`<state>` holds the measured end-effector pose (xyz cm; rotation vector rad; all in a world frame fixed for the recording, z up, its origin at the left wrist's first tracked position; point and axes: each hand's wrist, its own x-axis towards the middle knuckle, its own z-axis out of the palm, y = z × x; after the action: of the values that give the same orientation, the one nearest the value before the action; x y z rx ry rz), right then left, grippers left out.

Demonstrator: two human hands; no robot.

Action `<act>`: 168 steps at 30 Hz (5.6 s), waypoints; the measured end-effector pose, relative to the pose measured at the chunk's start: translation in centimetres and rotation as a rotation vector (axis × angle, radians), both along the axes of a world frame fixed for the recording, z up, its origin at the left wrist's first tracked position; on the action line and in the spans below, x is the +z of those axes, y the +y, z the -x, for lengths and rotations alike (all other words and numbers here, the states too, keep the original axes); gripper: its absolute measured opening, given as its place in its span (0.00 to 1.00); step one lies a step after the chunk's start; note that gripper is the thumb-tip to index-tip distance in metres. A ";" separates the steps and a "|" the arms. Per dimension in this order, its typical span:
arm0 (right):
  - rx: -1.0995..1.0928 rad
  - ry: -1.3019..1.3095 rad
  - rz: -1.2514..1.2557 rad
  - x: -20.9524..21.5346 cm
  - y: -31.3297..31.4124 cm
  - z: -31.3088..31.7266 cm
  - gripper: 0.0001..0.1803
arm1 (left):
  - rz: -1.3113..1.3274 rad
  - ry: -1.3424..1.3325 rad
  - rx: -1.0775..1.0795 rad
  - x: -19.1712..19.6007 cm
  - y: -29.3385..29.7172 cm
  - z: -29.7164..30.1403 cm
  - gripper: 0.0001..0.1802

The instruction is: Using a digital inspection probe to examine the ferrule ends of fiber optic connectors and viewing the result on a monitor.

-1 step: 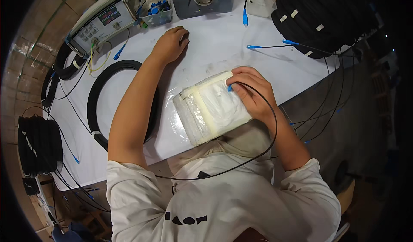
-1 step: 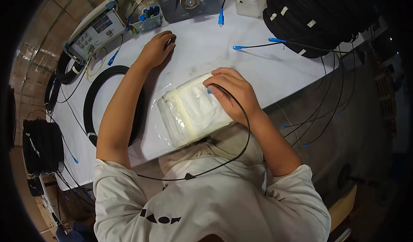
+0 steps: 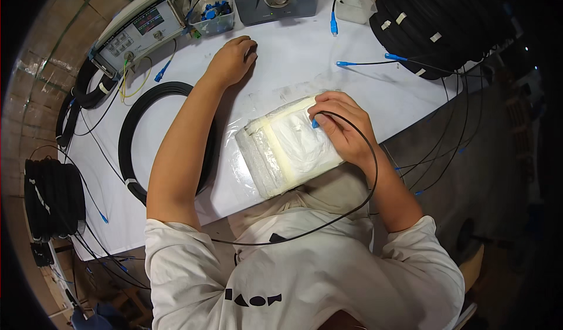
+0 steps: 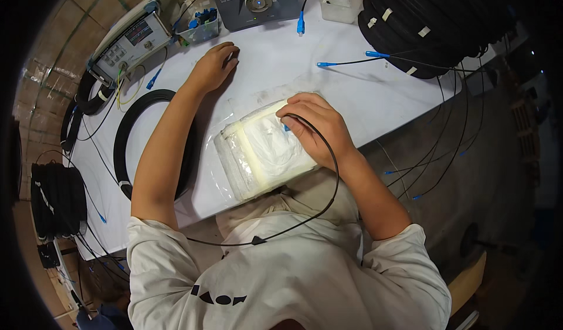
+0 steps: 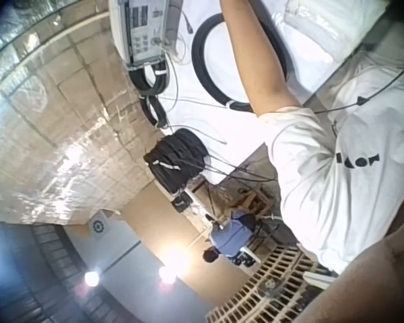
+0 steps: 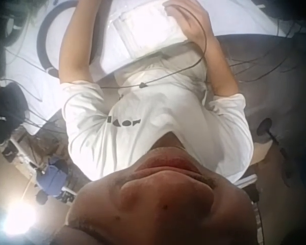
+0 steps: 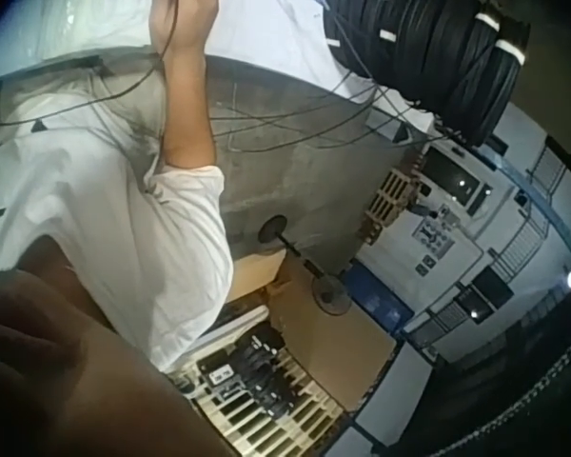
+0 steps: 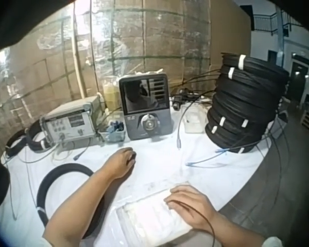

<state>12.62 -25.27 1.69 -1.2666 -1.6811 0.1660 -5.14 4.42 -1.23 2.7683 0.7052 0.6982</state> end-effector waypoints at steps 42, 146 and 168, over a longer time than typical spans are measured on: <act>0.001 -0.018 -0.030 0.5 0.1 0.1 0.06 | 0.014 -0.025 -0.018 0.2 -0.3 0.1 0.16; -0.301 -0.260 -0.398 2.6 23.4 -6.2 0.08 | 0.194 -0.419 0.125 1.3 2.9 -9.2 0.43; -0.377 -0.090 -0.217 -0.3 26.5 -7.2 0.33 | 0.076 -0.570 0.086 2.1 2.6 -9.7 0.30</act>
<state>19.77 1.22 1.40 -1.4126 -1.4576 -0.2964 4.53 7.06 0.89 2.2988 0.7002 1.3631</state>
